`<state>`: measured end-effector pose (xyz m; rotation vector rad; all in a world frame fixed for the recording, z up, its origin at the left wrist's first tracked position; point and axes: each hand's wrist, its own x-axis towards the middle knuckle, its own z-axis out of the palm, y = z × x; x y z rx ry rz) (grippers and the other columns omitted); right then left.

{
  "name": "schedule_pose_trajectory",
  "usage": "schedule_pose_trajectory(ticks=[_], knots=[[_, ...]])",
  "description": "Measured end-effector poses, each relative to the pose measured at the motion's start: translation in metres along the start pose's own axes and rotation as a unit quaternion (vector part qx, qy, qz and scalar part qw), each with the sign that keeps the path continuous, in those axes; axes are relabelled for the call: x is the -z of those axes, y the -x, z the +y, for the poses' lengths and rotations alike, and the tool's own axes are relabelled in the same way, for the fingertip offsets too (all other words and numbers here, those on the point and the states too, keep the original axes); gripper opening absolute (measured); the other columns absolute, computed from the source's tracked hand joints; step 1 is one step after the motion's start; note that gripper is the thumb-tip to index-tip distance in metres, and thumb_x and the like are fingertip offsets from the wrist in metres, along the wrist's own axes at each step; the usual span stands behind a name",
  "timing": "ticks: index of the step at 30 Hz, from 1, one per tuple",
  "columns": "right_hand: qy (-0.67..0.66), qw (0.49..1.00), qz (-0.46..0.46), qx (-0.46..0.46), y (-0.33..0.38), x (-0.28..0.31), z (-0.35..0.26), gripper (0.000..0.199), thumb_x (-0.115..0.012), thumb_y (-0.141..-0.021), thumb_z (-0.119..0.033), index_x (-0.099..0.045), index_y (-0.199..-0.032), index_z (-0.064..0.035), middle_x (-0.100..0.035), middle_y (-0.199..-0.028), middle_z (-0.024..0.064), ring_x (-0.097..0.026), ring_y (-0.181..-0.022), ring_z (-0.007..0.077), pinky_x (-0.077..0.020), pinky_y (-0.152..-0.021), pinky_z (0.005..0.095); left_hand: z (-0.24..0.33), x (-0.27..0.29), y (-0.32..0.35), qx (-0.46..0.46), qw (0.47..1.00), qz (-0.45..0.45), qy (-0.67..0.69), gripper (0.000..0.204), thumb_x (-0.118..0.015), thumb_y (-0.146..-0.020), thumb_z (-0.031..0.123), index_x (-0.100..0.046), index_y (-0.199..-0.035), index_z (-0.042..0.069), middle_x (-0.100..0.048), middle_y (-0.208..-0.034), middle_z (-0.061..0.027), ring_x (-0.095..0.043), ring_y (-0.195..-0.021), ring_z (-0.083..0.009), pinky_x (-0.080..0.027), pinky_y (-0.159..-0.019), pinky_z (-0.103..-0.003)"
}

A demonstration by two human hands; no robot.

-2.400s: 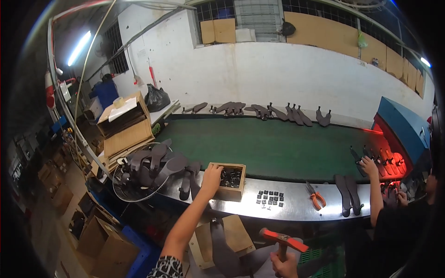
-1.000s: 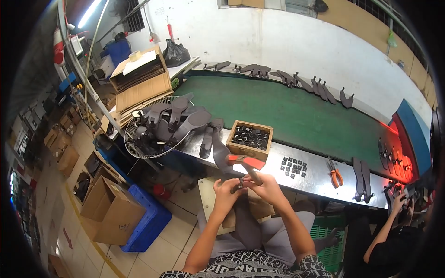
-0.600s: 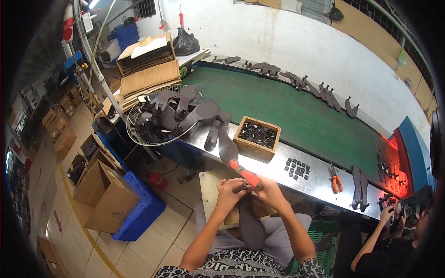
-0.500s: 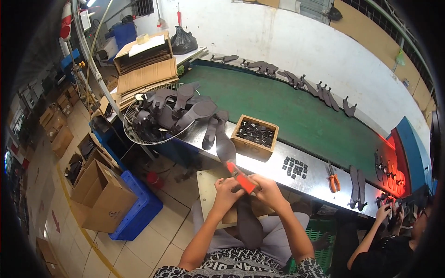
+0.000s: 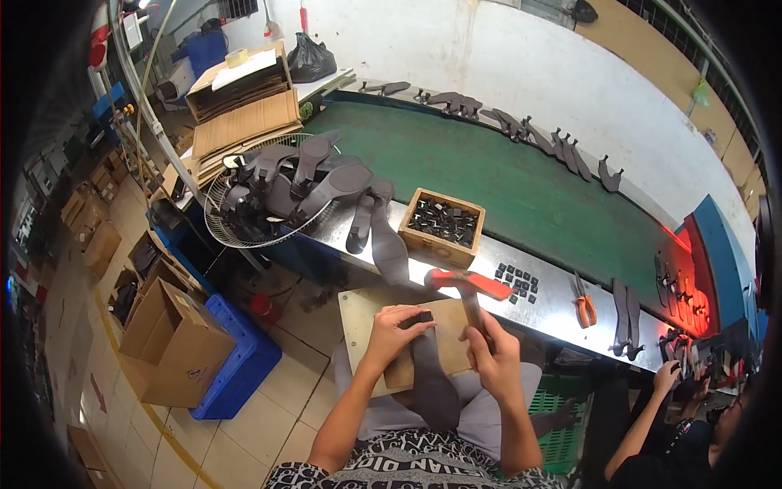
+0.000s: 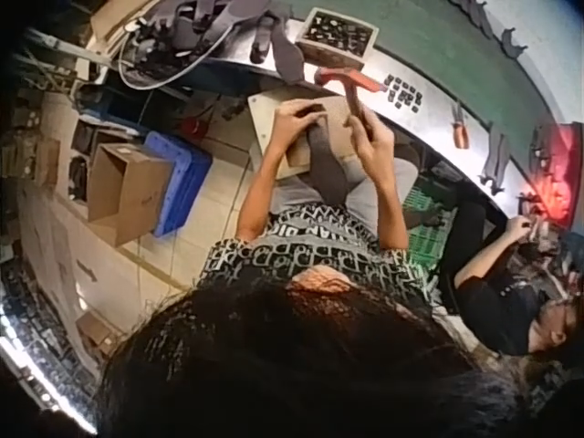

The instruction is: The person is attaching and securing shoe components using a hammer and pliers in a manufacturing environment.

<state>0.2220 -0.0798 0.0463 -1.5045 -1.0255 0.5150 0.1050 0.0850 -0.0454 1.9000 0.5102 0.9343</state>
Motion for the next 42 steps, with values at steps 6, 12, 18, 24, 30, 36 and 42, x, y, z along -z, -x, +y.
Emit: schedule_pose_trajectory(ticks=[6,12,18,24,30,36,42], knots=[[0.133,0.99,-0.037,0.005,0.026,-0.001,-0.012,0.041,-0.061,-0.091,-0.004,-0.053,-0.131,0.0008,-0.063,-0.089,0.0186,-0.062,-0.072,0.029,-0.0491,-0.067,0.0335,-0.005,0.001,0.002,0.009,1.0,0.022,0.008,0.026,-0.079,-0.071,0.015,-0.075,-0.095,0.004,-0.073,-0.096,-0.0111,-0.068,-0.09,-0.0227,-0.048,-0.085,-0.033],[0.148,0.989,-0.004,0.029,0.034,-0.007,-0.016,0.039,-0.061,-0.092,-0.004,-0.054,-0.13,0.0013,-0.063,-0.09,0.0186,-0.062,-0.073,0.0292,-0.0495,-0.068,0.0334,0.009,0.002,0.004,0.039,0.999,0.006,0.024,0.026,-0.078,-0.072,0.015,-0.075,-0.095,0.004,-0.073,-0.099,-0.0116,-0.068,-0.093,-0.0217,-0.046,-0.089,-0.033],[0.178,0.98,0.034,0.086,0.034,-0.003,-0.047,0.033,-0.063,-0.09,-0.003,-0.059,-0.121,0.0038,-0.063,-0.086,0.0156,-0.06,-0.068,0.0221,-0.0473,-0.062,0.0302,0.002,0.012,0.012,0.039,0.991,-0.078,-0.106,0.066,-0.078,-0.077,0.028,-0.054,-0.135,0.008,-0.07,-0.115,-0.0061,-0.063,-0.108,-0.0217,-0.034,-0.104,-0.04],[0.113,0.983,0.087,0.112,0.055,-0.016,-0.039,0.034,-0.054,-0.093,-0.003,-0.055,-0.127,0.0028,-0.058,-0.085,0.0091,-0.054,-0.069,0.0159,-0.0424,-0.059,0.0262,0.007,0.007,0.018,0.085,0.97,-0.126,-0.19,0.101,-0.07,-0.083,0.044,-0.008,-0.153,0.005,-0.046,-0.147,0.0017,-0.03,-0.143,-0.021,-0.004,-0.112,-0.06],[0.207,0.971,0.026,0.117,0.052,-0.008,-0.039,0.037,-0.063,-0.088,0.001,-0.056,-0.124,0.0048,-0.066,-0.085,0.019,-0.066,-0.072,0.0306,-0.0526,-0.065,0.0353,-0.003,0.009,0.022,0.08,0.961,-0.105,-0.244,0.109,-0.073,-0.076,0.047,-0.006,-0.155,0.011,-0.053,-0.141,-0.0068,-0.028,-0.144,-0.0232,0.004,-0.111,-0.061],[0.134,0.989,0.066,0.002,0.043,-0.028,-0.004,0.037,-0.062,-0.091,-0.004,-0.056,-0.127,-0.0005,-0.065,-0.088,0.0252,-0.068,-0.072,0.0264,-0.0505,-0.063,0.0334,0.021,0.008,0.013,0.039,0.962,-0.064,-0.264,0.041,-0.068,-0.083,0.034,-0.066,-0.121,0.022,-0.055,-0.138,0.0062,-0.035,-0.14,-0.0241,-0.004,-0.109,-0.067],[0.165,0.977,0.121,0.054,0.046,0.013,-0.029,0.023,-0.062,-0.089,0.0,-0.062,-0.112,0.004,-0.066,-0.078,0.0118,-0.061,-0.064,0.0177,-0.0476,-0.059,0.0281,0.042,0.013,0.049,-0.084,0.988,-0.019,-0.13,0.022,-0.068,-0.085,0.019,-0.07,-0.106,0.011,-0.07,-0.103,-0.0027,-0.062,-0.105,-0.0213,-0.033,-0.09,-0.044]])
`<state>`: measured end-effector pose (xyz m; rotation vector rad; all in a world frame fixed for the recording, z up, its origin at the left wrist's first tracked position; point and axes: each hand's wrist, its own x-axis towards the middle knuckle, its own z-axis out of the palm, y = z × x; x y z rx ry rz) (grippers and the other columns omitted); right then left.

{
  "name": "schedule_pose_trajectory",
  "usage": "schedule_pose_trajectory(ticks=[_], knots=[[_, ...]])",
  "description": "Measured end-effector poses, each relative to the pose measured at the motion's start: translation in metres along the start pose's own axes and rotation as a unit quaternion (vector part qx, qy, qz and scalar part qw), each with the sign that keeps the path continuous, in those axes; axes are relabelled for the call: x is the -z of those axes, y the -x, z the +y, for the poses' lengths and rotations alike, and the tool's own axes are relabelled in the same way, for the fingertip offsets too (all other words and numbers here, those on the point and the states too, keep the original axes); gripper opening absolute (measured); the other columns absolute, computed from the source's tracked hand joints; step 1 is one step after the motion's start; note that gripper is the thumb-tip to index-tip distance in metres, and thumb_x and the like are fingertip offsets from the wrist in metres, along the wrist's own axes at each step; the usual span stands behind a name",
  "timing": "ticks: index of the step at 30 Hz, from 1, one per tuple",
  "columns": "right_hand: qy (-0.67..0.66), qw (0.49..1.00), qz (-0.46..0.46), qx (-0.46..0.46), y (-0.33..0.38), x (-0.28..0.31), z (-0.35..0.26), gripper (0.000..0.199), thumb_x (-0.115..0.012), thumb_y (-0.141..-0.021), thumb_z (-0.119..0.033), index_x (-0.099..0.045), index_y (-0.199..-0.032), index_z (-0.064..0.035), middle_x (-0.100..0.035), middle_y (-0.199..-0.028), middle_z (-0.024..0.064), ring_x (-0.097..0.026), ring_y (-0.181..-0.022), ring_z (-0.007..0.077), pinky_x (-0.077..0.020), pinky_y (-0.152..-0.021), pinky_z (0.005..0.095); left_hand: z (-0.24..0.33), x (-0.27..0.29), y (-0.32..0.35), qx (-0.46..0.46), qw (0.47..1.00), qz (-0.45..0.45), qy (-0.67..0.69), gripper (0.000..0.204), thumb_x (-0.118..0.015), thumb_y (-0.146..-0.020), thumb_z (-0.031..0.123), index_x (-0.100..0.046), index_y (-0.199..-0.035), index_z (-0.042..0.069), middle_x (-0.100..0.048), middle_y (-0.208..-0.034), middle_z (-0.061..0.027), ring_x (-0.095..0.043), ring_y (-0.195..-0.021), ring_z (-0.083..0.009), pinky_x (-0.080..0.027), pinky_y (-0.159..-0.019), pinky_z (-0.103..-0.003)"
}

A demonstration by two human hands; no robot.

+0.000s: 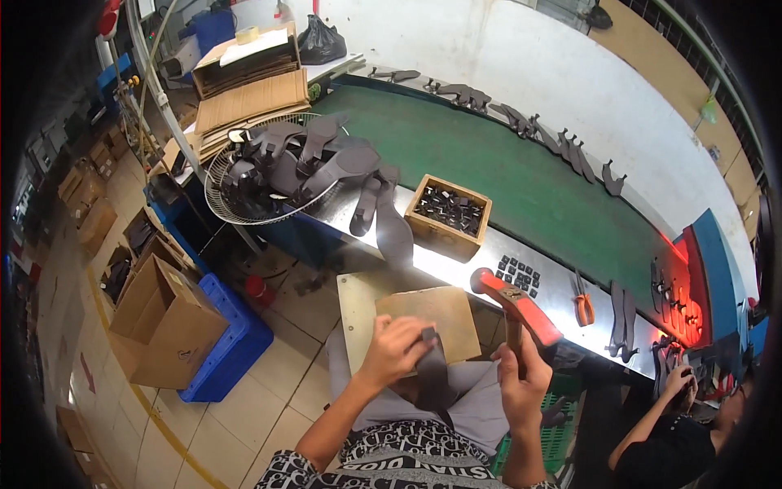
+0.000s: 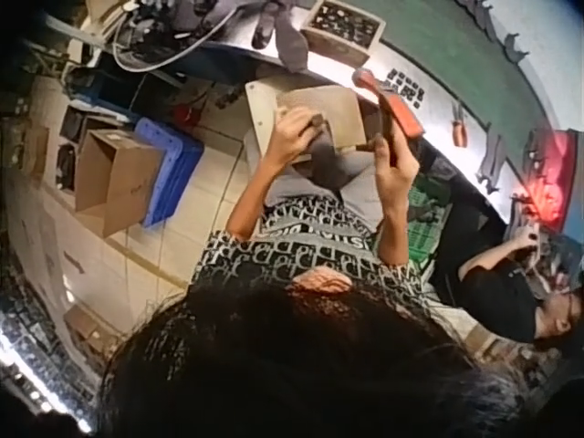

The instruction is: The person is attaching and securing shoe components using a hammer and pliers in a manufacturing environment.

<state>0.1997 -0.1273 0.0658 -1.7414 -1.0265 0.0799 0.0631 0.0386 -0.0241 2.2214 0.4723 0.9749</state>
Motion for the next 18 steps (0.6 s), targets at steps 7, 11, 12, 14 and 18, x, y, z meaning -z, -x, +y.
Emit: schedule_pose_trajectory(ticks=[7,11,12,14,18], knots=[[0.25,0.943,-0.178,0.125,-0.004,-0.031,0.052,0.045,-0.069,-0.083,-0.009,-0.06,-0.128,-0.0136,-0.062,-0.102,0.0097,-0.065,-0.075,0.0245,-0.0513,-0.059,0.0362,0.093,0.055,0.009,0.162,0.928,-0.153,0.299,0.019,-0.062,-0.092,0.021,-0.074,-0.095,0.006,-0.062,-0.073,-0.0051,-0.056,-0.073,-0.0174,-0.037,-0.077,-0.029],[0.28,0.898,-0.203,0.27,-0.013,-0.032,0.042,0.042,-0.071,-0.08,-0.012,-0.065,-0.121,-0.0157,-0.062,-0.109,0.0088,-0.063,-0.086,0.0284,-0.0515,-0.07,0.0401,0.101,0.06,0.013,0.14,0.93,-0.16,0.301,0.02,-0.063,-0.092,0.022,-0.075,-0.093,0.006,-0.055,-0.064,-0.0038,-0.05,-0.064,-0.0153,-0.035,-0.074,-0.029],[0.173,0.927,-0.23,0.241,-0.016,-0.025,0.037,0.034,-0.071,-0.083,-0.018,-0.068,-0.115,-0.0098,-0.065,-0.11,0.0127,-0.064,-0.089,0.0315,-0.0507,-0.077,0.042,0.102,0.06,0.012,0.144,0.923,-0.177,0.311,0.02,-0.064,-0.092,0.023,-0.074,-0.091,0.005,-0.054,-0.064,-0.004,-0.05,-0.064,-0.0157,-0.035,-0.074,-0.03],[-0.016,0.942,-0.292,0.164,-0.018,-0.009,0.02,0.033,-0.071,-0.083,-0.02,-0.069,-0.113,-0.0056,-0.066,-0.108,0.0144,-0.065,-0.09,0.0304,-0.0507,-0.079,0.0403,0.1,0.054,0.011,0.145,0.914,-0.195,0.325,0.021,-0.065,-0.091,0.023,-0.074,-0.09,0.004,-0.057,-0.066,-0.0041,-0.051,-0.065,-0.016,-0.036,-0.075,-0.029],[-0.285,0.848,-0.427,0.131,-0.034,0.011,0.001,0.032,-0.072,-0.083,-0.016,-0.067,-0.105,0.0064,-0.065,-0.101,0.017,-0.063,-0.089,0.0295,-0.0502,-0.078,0.0367,0.11,0.049,0.009,0.138,0.882,-0.209,0.399,0.022,-0.068,-0.09,0.024,-0.072,-0.089,0.002,-0.065,-0.075,-0.005,-0.054,-0.069,-0.0167,-0.037,-0.078,-0.029]])
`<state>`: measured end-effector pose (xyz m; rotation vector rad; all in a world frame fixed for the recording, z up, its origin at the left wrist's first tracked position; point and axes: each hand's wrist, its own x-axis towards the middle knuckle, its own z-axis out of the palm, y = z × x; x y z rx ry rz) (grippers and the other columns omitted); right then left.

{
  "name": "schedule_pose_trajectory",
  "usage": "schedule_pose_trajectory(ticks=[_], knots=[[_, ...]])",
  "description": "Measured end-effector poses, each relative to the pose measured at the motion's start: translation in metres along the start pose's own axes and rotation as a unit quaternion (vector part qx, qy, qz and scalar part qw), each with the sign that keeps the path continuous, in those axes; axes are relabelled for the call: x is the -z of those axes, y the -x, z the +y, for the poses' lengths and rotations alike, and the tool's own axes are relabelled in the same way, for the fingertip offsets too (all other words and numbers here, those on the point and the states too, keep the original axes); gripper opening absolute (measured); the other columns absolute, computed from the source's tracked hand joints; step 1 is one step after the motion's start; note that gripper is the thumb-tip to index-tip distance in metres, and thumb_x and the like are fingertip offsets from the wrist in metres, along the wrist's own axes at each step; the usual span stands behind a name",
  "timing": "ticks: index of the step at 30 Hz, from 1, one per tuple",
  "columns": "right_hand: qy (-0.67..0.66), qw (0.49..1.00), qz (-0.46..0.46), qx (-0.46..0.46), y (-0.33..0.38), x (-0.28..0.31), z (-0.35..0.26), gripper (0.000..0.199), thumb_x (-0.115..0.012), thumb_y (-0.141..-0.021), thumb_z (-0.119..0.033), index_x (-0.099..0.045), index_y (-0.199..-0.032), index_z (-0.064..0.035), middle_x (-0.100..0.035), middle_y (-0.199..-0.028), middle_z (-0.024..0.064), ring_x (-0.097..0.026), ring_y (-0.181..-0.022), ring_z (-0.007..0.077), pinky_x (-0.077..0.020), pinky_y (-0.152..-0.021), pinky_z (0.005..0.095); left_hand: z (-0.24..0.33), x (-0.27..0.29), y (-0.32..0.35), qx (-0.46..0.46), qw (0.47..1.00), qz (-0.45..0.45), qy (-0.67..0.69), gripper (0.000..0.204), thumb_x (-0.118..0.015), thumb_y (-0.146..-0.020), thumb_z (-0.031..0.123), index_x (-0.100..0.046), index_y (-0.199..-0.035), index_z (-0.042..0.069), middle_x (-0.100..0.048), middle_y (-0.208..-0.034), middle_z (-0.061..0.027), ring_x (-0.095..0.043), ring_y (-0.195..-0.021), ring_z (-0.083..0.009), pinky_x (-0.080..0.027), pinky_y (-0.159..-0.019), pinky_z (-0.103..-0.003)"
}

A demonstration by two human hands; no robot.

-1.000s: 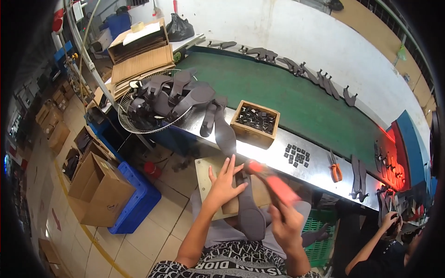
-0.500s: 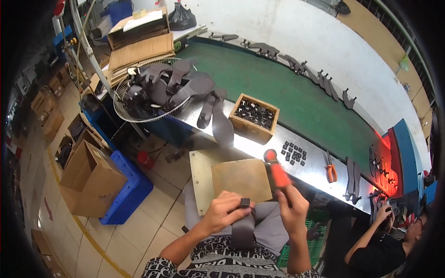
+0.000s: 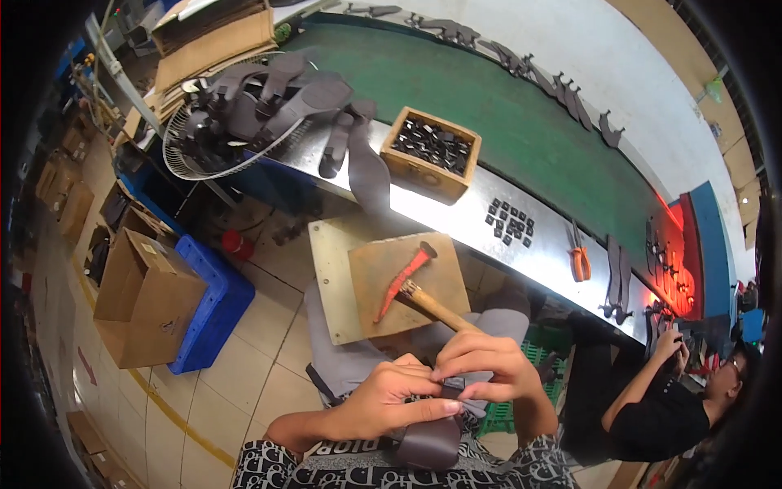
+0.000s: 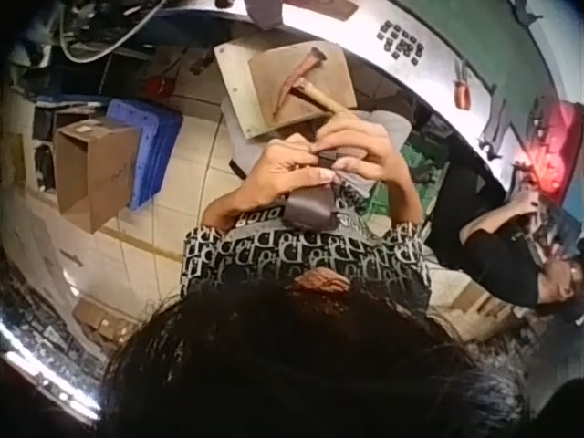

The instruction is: The person is attaching and securing shoe components using a hammer and pliers in a manufacturing environment.

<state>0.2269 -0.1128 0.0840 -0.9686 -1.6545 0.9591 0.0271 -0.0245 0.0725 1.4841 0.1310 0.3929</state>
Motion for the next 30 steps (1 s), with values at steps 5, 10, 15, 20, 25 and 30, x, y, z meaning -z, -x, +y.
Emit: schedule_pose_trajectory(ticks=[5,10,15,20,25,30], knots=[[-0.108,0.985,-0.115,0.074,-0.005,0.019,0.005,0.028,-0.073,-0.082,-0.01,-0.063,-0.102,0.008,-0.063,-0.098,0.0153,-0.061,-0.082,0.0291,-0.0494,-0.072,0.0357,0.005,0.002,-0.014,-0.008,0.989,-0.141,0.035,0.023,-0.068,-0.09,0.025,-0.07,-0.088,0.002,-0.068,-0.081,-0.0049,-0.058,-0.075,-0.0156,-0.038,-0.079,-0.03],[0.228,0.968,-0.084,0.056,0.003,0.058,-0.014,0.029,-0.074,-0.078,-0.017,-0.065,-0.095,0.0037,-0.065,-0.093,0.0135,-0.063,-0.08,0.0313,-0.0503,-0.072,0.0403,0.003,0.005,-0.022,-0.027,0.981,-0.19,0.006,0.022,-0.07,-0.088,0.022,-0.069,-0.084,0.001,-0.064,-0.076,-0.0056,-0.058,-0.074,-0.0182,-0.039,-0.077,-0.031],[0.664,0.584,0.412,-0.221,0.118,0.163,0.055,0.023,-0.066,-0.087,-0.023,-0.057,-0.085,-0.0014,-0.058,-0.085,0.0134,-0.056,-0.083,0.0355,-0.0431,-0.078,0.0471,0.004,0.0,-0.024,0.025,0.996,-0.041,-0.078,0.018,-0.071,-0.084,0.019,-0.072,-0.081,0.002,-0.061,-0.066,-0.006,-0.054,-0.065,-0.0175,-0.038,-0.071,-0.029],[0.563,0.627,0.364,-0.397,0.216,0.205,0.131,0.034,-0.062,-0.089,-0.036,-0.058,-0.091,-0.0026,-0.057,-0.101,0.0147,-0.055,-0.096,0.0348,-0.0426,-0.08,0.0478,-0.01,-0.005,-0.032,0.011,0.993,-0.047,-0.105,0.019,-0.07,-0.085,0.021,-0.071,-0.078,0.003,-0.057,-0.062,-0.0065,-0.051,-0.06,-0.0182,-0.037,-0.068,-0.029],[0.497,0.727,0.362,-0.307,0.222,0.23,0.147,0.032,-0.062,-0.092,-0.035,-0.062,-0.102,-0.0049,-0.061,-0.092,0.0123,-0.059,-0.087,0.0261,-0.0457,-0.07,0.0408,-0.01,-0.012,-0.046,0.034,0.992,-0.059,-0.102,0.028,-0.071,-0.085,0.024,-0.064,-0.069,0.002,-0.055,-0.06,-0.0073,-0.053,-0.06,-0.0207,-0.038,-0.065,-0.031],[-0.083,0.784,0.608,-0.092,0.107,0.126,0.093,0.027,-0.052,-0.095,-0.022,-0.064,-0.083,-0.0008,-0.066,-0.09,0.0082,-0.058,-0.082,0.0154,-0.0472,-0.069,0.0275,-0.017,-0.01,-0.042,0.024,0.993,-0.021,-0.11,0.03,-0.07,-0.086,0.025,-0.064,-0.07,0.001,-0.054,-0.059,-0.0075,-0.053,-0.058,-0.0212,-0.039,-0.063,-0.032]])
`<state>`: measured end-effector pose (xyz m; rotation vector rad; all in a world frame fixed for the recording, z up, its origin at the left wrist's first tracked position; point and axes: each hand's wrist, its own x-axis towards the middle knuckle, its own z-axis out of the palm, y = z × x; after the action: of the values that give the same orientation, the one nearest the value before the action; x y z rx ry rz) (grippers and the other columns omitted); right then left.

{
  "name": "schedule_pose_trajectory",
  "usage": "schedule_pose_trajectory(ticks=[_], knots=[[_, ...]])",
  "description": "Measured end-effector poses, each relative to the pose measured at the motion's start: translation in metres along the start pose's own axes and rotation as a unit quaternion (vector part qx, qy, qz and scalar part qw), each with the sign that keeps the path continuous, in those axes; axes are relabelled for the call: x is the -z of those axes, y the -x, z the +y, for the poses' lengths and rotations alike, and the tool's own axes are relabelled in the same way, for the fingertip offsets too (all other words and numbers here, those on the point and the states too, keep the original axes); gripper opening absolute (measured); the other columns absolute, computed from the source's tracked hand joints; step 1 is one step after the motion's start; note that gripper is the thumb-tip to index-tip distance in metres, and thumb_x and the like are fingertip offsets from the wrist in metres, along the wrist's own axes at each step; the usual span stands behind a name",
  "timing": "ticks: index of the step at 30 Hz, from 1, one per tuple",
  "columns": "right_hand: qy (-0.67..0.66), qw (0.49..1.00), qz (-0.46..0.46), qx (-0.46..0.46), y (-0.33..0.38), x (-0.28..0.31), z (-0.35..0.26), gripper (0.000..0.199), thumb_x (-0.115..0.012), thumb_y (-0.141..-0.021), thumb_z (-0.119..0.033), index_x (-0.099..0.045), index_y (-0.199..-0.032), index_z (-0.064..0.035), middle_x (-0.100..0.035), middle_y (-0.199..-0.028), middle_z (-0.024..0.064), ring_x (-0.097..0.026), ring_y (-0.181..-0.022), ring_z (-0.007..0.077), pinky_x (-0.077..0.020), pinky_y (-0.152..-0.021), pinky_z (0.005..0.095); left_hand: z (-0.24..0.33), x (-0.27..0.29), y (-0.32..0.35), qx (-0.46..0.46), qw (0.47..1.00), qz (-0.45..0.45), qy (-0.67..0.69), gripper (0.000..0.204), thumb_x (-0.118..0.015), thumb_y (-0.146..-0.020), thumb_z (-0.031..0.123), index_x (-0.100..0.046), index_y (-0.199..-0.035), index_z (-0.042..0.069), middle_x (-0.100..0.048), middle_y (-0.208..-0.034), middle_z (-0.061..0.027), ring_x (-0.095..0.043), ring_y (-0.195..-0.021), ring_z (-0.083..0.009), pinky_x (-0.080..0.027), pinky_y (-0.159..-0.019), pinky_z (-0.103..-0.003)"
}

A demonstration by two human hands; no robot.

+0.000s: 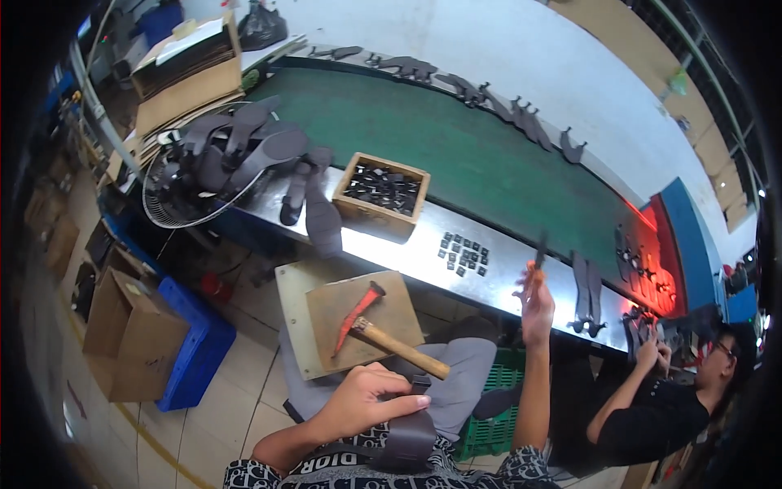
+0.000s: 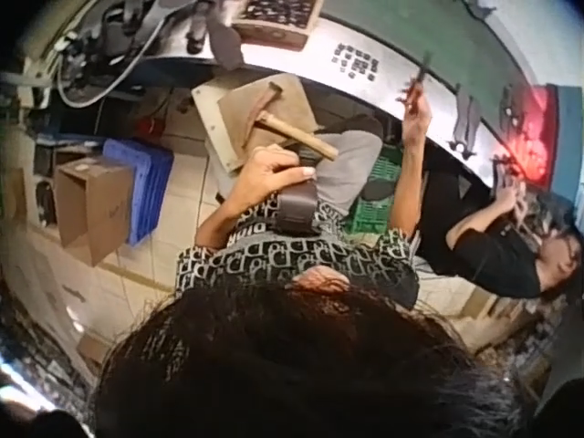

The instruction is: The person is attaching and securing shoe components using a hammer and pliers in a manufacturing environment.

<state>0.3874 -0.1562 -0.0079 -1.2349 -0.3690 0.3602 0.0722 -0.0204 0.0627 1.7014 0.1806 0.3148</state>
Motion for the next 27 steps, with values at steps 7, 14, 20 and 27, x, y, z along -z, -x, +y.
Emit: schedule_pose_trajectory(ticks=[7,14,20,27], knots=[[0.155,0.855,-0.429,-0.245,0.087,-0.059,-0.062,0.017,-0.062,-0.09,-0.011,-0.067,-0.1,0.001,-0.067,-0.1,0.0055,-0.058,-0.073,0.0073,-0.0459,-0.06,0.021,0.01,0.005,0.002,0.032,0.999,0.008,-0.004,0.03,-0.07,-0.086,0.025,-0.063,-0.07,0.0,-0.057,-0.062,-0.0066,-0.056,-0.061,-0.0201,-0.04,-0.068,-0.031],[0.378,0.731,-0.568,-0.022,0.088,-0.062,-0.114,0.019,-0.069,-0.075,-0.015,-0.066,-0.082,0.0026,-0.063,-0.104,0.0177,-0.061,-0.092,0.035,-0.0474,-0.084,0.0398,0.01,0.008,0.007,0.04,0.999,0.003,-0.014,0.027,-0.071,-0.085,0.023,-0.063,-0.071,0.001,-0.056,-0.062,-0.007,-0.055,-0.062,-0.0206,-0.039,-0.069,-0.031],[0.406,0.685,-0.605,-0.003,0.087,-0.075,-0.138,0.021,-0.065,-0.073,-0.014,-0.067,-0.085,0.0035,-0.062,-0.108,0.0183,-0.06,-0.099,0.0339,-0.0485,-0.086,0.0393,0.011,0.009,0.01,0.017,1.0,-0.008,-0.012,0.028,-0.071,-0.085,0.022,-0.062,-0.07,0.0,-0.053,-0.061,-0.0082,-0.052,-0.06,-0.0217,-0.038,-0.067,-0.032],[0.41,0.68,-0.606,-0.04,0.091,-0.08,-0.146,0.022,-0.063,-0.074,-0.015,-0.068,-0.084,0.0041,-0.058,-0.11,0.021,-0.057,-0.105,0.0358,-0.0473,-0.092,0.0404,0.01,0.009,0.014,0.01,1.0,-0.003,-0.001,0.028,-0.071,-0.085,0.022,-0.062,-0.069,0.0,-0.053,-0.061,-0.0084,-0.052,-0.06,-0.0218,-0.038,-0.066,-0.033]])
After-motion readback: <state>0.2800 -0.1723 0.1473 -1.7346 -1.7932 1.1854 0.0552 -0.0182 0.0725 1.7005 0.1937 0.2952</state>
